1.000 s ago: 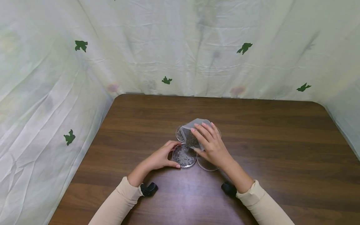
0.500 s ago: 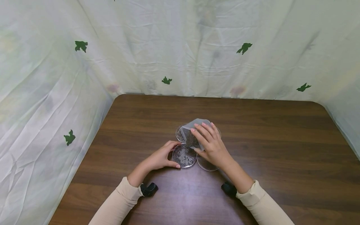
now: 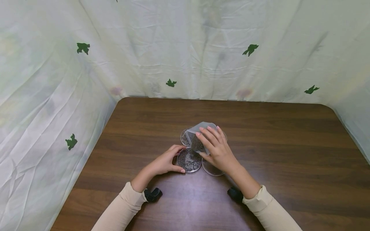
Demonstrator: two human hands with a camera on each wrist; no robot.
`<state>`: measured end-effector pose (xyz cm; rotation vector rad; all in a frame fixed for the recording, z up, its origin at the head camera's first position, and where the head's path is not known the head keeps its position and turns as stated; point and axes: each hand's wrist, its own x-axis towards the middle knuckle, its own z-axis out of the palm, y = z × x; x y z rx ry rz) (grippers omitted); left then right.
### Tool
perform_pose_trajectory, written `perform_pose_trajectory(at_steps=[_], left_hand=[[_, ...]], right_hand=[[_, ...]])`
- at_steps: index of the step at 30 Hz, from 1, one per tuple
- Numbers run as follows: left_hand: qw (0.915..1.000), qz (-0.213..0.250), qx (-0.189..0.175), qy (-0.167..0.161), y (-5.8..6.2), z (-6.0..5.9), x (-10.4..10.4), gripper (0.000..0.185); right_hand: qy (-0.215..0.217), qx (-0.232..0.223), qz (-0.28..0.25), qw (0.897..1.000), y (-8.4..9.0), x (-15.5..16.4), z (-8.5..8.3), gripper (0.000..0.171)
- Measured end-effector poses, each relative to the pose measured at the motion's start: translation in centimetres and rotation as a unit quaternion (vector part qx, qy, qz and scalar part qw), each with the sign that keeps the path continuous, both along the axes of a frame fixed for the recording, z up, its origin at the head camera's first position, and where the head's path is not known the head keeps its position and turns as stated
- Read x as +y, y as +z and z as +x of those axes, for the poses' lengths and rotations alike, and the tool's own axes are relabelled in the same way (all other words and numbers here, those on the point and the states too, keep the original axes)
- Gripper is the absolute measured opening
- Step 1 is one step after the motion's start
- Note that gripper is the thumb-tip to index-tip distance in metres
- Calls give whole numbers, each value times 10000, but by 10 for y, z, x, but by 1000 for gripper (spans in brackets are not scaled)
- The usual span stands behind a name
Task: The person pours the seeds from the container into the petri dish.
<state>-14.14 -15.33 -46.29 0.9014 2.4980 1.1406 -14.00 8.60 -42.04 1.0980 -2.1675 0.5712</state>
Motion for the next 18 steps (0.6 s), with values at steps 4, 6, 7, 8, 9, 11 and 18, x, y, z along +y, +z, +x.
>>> perform_pose_trajectory(at_steps=[4, 6, 7, 8, 9, 11, 18], left_hand=[[10000, 43, -15, -40, 0, 0, 0, 82], [10000, 43, -15, -58, 1, 0, 1, 82], [10000, 58, -10, -63, 3, 1, 1, 81], [9999, 98, -23, -63, 5, 2, 2, 81], [9999, 142, -43, -70, 9, 3, 3, 80], [9997, 212, -91, -75, 18, 7, 5, 78], [9995, 250, -167, -103, 36, 13, 9, 75]], right_hand=[[-6, 17, 2, 10000, 0, 0, 0, 80], [-14, 17, 1, 10000, -1, 0, 0, 81], [-17, 18, 2, 10000, -1, 0, 0, 81], [-15, 19, 2, 10000, -1, 0, 0, 81], [-13, 19, 2, 10000, -1, 0, 0, 81], [-10, 25, 2, 10000, -1, 0, 0, 81], [-28, 25, -3, 10000, -1, 0, 0, 80]])
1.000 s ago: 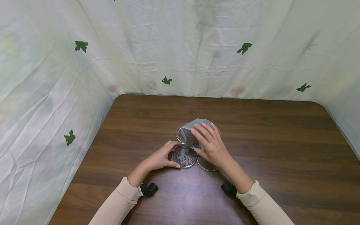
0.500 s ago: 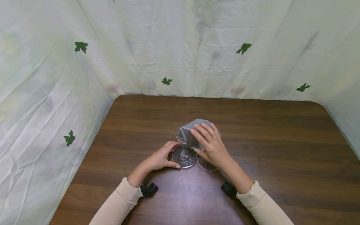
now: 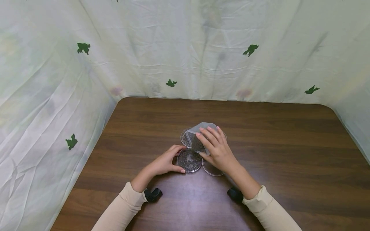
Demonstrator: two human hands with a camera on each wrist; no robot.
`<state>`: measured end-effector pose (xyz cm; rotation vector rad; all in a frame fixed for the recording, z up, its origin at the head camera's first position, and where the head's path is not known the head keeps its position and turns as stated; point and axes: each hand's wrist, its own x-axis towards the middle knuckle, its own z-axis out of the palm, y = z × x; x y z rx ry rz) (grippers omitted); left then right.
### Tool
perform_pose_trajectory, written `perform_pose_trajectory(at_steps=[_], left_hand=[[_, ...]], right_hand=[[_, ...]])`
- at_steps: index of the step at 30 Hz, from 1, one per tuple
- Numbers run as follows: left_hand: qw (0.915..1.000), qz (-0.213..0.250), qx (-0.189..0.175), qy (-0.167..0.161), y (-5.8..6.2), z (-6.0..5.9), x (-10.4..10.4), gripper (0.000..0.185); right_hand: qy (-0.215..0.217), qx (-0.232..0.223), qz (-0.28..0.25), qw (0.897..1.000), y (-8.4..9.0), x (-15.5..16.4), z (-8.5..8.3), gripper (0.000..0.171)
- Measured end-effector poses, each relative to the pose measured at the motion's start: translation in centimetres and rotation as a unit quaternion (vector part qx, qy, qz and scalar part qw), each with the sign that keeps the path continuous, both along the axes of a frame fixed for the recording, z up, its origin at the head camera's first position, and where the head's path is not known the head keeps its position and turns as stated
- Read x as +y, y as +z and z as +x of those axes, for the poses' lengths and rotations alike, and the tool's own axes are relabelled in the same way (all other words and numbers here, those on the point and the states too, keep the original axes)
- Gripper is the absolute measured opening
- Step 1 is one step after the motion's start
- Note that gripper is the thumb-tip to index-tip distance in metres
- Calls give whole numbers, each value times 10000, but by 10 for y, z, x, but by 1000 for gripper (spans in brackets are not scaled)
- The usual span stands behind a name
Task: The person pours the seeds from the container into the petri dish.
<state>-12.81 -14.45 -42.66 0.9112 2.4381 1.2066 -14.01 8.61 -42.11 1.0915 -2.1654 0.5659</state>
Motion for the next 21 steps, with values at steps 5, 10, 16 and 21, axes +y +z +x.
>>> perform_pose_trajectory(at_steps=[5, 10, 16, 21], left_hand=[[10000, -25, 2, 42, 0, 0, 0, 75], [10000, -48, 8, 27, 0, 0, 0, 76], [10000, -22, 44, 16, 0, 0, -1, 76], [10000, -23, 20, 10, -1, 0, -1, 75]], right_hand=[[0, -25, 4, 10000, 0, 0, 0, 80], [-5, -6, -14, 10000, 0, -1, 0, 80], [-8, 18, -25, 10000, -1, -1, 0, 82], [-110, -89, -87, 9999, -2, 0, -1, 80]])
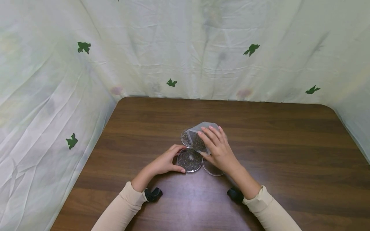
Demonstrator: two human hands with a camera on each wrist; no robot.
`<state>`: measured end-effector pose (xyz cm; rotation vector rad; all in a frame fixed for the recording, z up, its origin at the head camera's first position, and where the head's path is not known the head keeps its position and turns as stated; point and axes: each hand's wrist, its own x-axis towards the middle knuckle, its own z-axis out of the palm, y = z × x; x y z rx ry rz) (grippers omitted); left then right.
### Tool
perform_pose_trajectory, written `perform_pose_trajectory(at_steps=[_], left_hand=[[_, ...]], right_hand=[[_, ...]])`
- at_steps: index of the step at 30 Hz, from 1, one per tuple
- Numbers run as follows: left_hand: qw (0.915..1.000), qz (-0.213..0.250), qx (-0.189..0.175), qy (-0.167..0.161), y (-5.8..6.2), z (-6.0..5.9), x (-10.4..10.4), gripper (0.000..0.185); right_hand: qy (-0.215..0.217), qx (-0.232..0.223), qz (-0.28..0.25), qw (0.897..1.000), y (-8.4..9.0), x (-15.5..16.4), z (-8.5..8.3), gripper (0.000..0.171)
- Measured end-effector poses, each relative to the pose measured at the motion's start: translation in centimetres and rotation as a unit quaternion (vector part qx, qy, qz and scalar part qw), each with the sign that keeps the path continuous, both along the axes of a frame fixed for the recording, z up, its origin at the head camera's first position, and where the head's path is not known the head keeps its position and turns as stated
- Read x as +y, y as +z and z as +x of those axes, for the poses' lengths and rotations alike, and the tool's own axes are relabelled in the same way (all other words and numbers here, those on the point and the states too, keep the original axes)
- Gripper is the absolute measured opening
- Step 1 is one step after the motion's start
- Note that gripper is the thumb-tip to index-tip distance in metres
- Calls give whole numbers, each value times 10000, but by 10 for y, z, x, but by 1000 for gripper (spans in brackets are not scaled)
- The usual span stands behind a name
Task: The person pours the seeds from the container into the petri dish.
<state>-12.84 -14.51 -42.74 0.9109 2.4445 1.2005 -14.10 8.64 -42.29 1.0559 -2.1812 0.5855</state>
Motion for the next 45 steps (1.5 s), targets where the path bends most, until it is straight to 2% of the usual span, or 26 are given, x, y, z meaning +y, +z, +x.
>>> perform_pose_trajectory(at_steps=[11, 15, 18, 22, 25, 29, 36, 39, 45], left_hand=[[9999, -69, -90, -7, 1, 0, 0, 75], [9998, -140, -100, 20, 1, 0, 0, 75], [9999, -110, -89, 38, -2, -1, -1, 76], [9997, -215, 22, 70, -20, -7, -5, 79], [9993, -352, 68, 90, -32, -12, -8, 82], [9993, -365, 63, 107, -33, -12, -8, 83], [10000, -28, -83, 43, -5, -1, -1, 77], [9999, -83, -119, 32, 0, 0, -1, 75], [9993, -321, -25, 173, -30, -11, -8, 82]], right_hand=[[-191, -124, -428, 9988, -1, 2, -2, 84], [-262, -338, -574, 9974, -2, 3, -3, 89], [-405, -580, -699, 9950, -2, 4, -2, 93], [-539, -883, -950, 9901, -2, 6, -1, 96], [-615, -1179, -1248, 9832, -1, 6, 0, 98], [-821, -1557, -1622, 9709, -2, 7, 3, 101], [-952, -1940, -2062, 9543, -1, 11, 5, 101], [-892, -2108, -2326, 9453, 7, 10, 10, 99], [-1017, -2365, -2670, 9287, 2, 15, 8, 98]])
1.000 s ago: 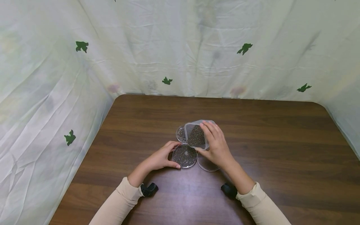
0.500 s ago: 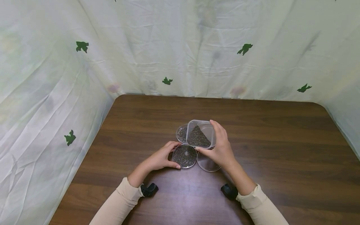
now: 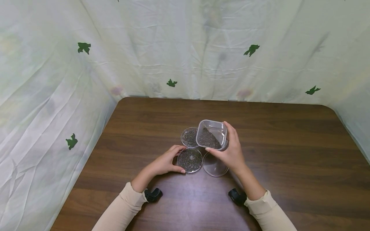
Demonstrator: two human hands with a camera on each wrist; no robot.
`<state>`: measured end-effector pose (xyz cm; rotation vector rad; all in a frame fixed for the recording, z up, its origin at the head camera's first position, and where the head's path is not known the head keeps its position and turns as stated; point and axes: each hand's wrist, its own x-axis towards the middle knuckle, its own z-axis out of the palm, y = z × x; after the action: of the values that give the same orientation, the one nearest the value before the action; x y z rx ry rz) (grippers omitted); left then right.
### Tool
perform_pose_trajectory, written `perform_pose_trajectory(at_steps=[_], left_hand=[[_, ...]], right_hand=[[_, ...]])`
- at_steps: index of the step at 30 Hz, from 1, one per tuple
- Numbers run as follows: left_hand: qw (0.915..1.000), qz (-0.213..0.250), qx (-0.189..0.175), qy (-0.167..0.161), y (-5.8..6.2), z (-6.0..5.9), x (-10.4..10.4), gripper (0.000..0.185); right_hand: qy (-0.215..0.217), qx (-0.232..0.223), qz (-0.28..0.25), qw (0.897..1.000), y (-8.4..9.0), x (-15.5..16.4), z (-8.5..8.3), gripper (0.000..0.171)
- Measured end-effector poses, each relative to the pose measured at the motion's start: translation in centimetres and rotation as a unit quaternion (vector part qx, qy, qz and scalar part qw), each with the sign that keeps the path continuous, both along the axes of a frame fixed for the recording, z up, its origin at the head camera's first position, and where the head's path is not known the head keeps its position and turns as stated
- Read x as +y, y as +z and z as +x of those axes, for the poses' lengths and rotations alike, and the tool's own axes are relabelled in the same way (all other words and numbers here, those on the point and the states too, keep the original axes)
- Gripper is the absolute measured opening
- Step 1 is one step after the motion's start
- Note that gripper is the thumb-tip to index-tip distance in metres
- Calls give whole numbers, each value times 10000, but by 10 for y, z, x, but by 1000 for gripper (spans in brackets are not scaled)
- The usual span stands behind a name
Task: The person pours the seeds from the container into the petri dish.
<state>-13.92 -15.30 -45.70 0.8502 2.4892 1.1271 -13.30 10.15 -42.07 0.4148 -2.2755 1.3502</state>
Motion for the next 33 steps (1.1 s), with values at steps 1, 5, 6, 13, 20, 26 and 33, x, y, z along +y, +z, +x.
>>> perform_pose_trajectory(at_steps=[1, 5, 6, 13, 20, 26, 33], left_hand=[[10000, -35, 19, 18, -5, -2, -1, 83], [10000, -43, 3, 9, -4, -1, -2, 82], [10000, -42, 7, 8, -4, -1, -2, 82], [10000, 21, 95, -19, -7, -2, -2, 82], [9996, 79, 262, -94, -9, -2, -1, 82], [10000, -11, 39, -58, -7, -2, -1, 84], [10000, -52, 67, 7, -6, -2, -1, 83]], right_hand=[[-50, -21, -13, 10000, -4, 2, -2, 98], [-214, -90, -136, 9996, -2, 6, -2, 98], [-236, -131, -210, 9994, -1, 7, -2, 98], [-190, -76, -859, 9961, 17, 8, 6, 92], [-263, -154, -1338, 9905, 19, 18, 6, 88], [-430, -306, -1584, 9860, -10, 39, -10, 91], [-596, -311, -1840, 9806, -33, 62, -22, 91]])
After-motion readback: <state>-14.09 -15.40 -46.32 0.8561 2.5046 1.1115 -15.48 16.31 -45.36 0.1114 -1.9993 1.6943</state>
